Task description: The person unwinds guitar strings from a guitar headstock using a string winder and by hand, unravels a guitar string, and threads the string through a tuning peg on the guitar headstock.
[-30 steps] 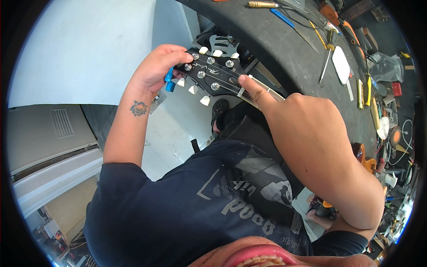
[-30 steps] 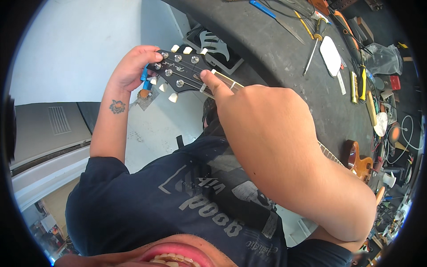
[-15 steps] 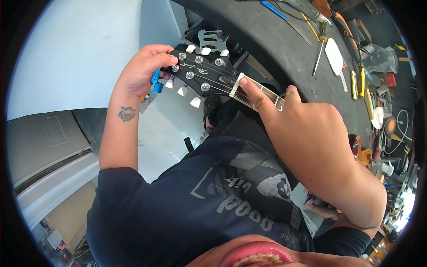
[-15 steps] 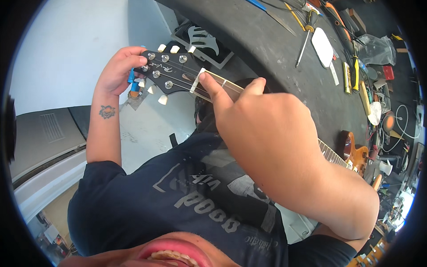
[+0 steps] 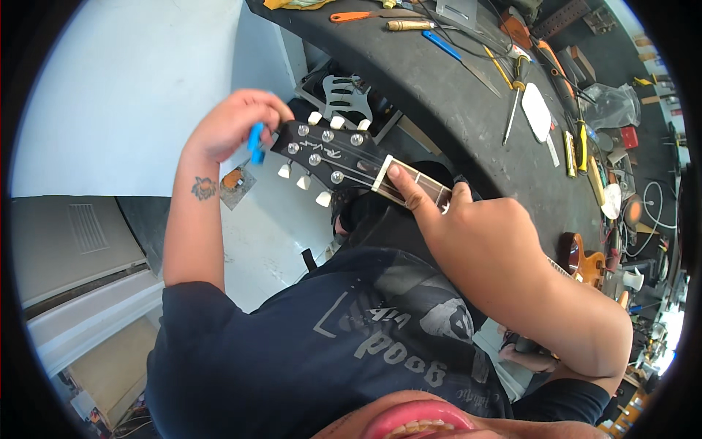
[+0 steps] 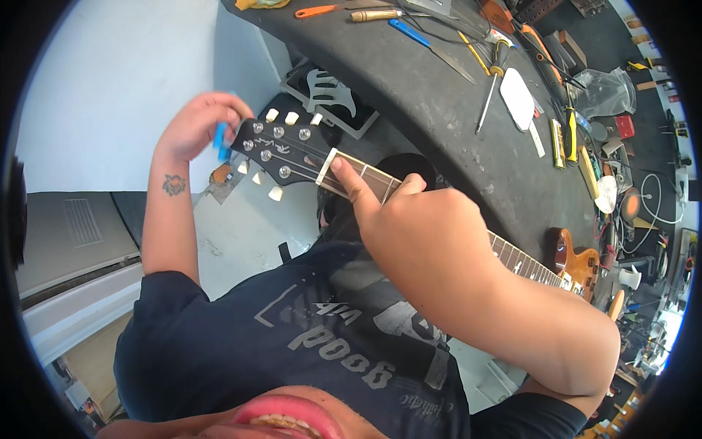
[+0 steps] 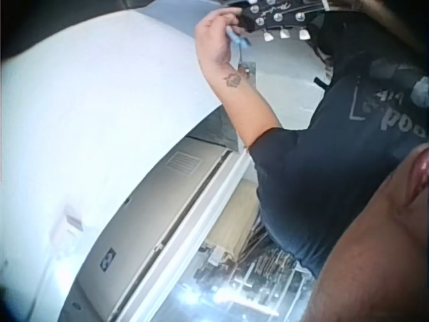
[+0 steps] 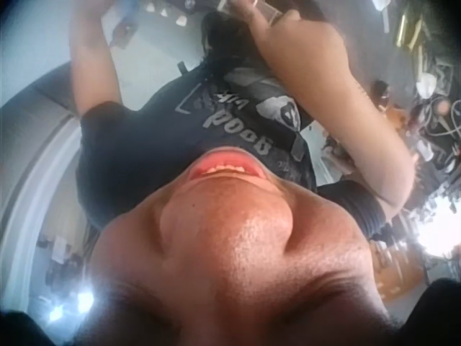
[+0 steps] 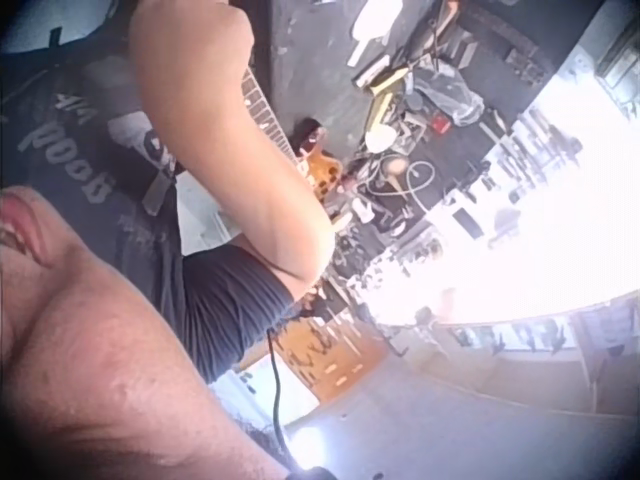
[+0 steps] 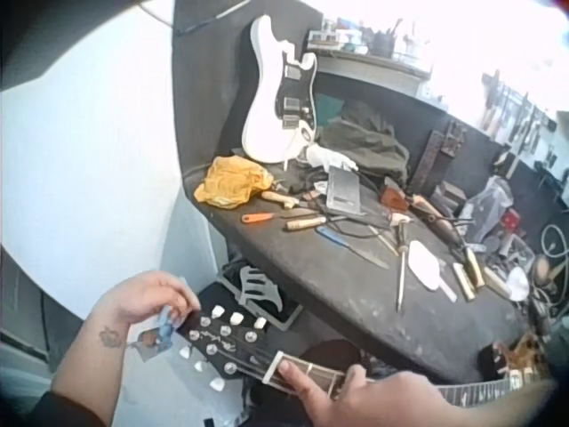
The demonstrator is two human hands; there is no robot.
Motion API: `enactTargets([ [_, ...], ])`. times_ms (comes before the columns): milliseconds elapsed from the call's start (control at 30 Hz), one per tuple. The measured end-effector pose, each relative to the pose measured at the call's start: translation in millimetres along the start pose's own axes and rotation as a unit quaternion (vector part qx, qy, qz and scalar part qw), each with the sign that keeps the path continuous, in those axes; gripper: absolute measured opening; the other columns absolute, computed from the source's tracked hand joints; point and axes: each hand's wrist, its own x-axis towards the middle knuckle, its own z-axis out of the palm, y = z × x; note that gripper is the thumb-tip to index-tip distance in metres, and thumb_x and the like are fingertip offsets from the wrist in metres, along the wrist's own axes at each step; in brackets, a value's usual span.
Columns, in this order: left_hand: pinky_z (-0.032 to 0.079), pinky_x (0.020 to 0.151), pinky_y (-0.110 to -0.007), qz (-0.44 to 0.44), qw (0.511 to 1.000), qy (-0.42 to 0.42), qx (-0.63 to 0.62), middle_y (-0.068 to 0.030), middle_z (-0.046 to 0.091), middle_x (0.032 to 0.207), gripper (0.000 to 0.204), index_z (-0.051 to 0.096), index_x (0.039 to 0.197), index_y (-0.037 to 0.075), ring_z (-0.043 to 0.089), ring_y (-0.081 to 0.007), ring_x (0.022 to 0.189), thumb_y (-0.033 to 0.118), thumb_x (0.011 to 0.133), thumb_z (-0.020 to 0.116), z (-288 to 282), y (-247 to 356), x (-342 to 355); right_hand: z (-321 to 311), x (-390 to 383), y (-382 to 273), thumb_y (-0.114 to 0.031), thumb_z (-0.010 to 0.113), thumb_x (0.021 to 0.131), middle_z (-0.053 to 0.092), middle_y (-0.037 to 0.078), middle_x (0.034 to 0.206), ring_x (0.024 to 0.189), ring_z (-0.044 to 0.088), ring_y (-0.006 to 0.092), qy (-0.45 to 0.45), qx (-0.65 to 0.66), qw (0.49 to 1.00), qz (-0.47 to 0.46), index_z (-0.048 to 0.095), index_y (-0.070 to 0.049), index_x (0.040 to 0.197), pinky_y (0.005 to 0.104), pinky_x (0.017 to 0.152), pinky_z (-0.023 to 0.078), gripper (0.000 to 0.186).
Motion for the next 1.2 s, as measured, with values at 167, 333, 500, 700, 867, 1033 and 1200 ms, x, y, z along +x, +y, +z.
enactTargets([
  [167,0.058,0.088,-0.033,0.159,0.987,0.035,-0.017,-0.0032,0.064,0.108,0.041,0.063,0.131,-0.002,0.068,-0.0141,0.090,0.008,0.091,0.061,4,48,23,3,1,-14,-0.011,0.069,0.085,0.072,0.019,0.096,0.056,0.066,0.0161,-0.039,0.036,0.999,-0.012,0.036,-0.021,0.164,0.0291,0.041,0.047,0.086],
  [333,0.059,0.093,-0.036,0.048,0.985,-0.158,-0.049,-0.0047,0.063,0.109,0.048,0.059,0.138,-0.001,0.072,-0.0199,0.103,0.009,0.093,0.068,27,26,40,7,-7,-34,-0.012,0.068,0.085,0.060,0.008,0.080,0.049,0.057,0.0120,0.005,0.042,0.999,-0.002,0.036,-0.026,0.164,0.0289,0.040,0.045,0.086],
  [500,0.060,0.089,-0.034,0.024,0.984,-0.162,-0.074,-0.0058,0.063,0.109,0.043,0.061,0.135,-0.002,0.073,-0.0198,0.100,0.006,0.093,0.068,25,26,30,6,-11,-43,-0.013,0.066,0.086,0.055,0.006,0.077,0.047,0.054,0.0116,0.004,0.041,0.999,-0.009,0.038,-0.027,0.163,0.0294,0.039,0.044,0.083],
  [700,0.058,0.085,-0.029,-0.047,0.983,-0.176,0.015,-0.0041,0.067,0.102,0.031,0.064,0.120,0.001,0.073,-0.0171,0.098,0.008,0.092,0.073,47,30,37,9,-10,-45,-0.012,0.062,0.088,0.052,0.004,0.074,0.045,0.050,0.0104,0.021,0.041,0.999,-0.009,0.043,-0.027,0.161,0.0294,0.037,0.042,0.077],
  [867,0.051,0.074,-0.025,-0.038,0.882,-0.198,0.426,-0.0024,0.068,0.083,0.016,0.068,0.085,0.003,0.065,-0.0111,0.085,0.013,0.080,0.078,38,34,43,9,-13,-45,-0.012,0.062,0.088,0.052,0.005,0.074,0.045,0.050,0.0101,0.024,0.066,0.997,-0.016,0.045,-0.026,0.160,0.0290,0.037,0.042,0.075],
  [1033,0.043,0.044,-0.026,-0.030,0.951,-0.297,0.076,-0.0110,0.070,0.084,0.016,0.066,0.085,-0.003,0.059,-0.0107,0.057,0.009,0.074,0.069,7,49,45,9,-12,-43,-0.012,0.062,0.088,0.052,0.004,0.073,0.045,0.050,0.0101,0.026,0.047,0.998,-0.019,0.046,-0.025,0.159,0.0288,0.037,0.042,0.074],
  [1200,0.044,0.046,-0.025,-0.080,0.951,-0.210,0.215,-0.0099,0.070,0.081,0.015,0.068,0.083,-0.003,0.056,-0.0099,0.054,0.005,0.071,0.064,28,25,61,13,-12,-41,-0.012,0.062,0.088,0.051,0.004,0.072,0.045,0.050,0.0104,0.040,0.046,0.998,-0.016,0.046,-0.024,0.159,0.0284,0.038,0.043,0.073],
])
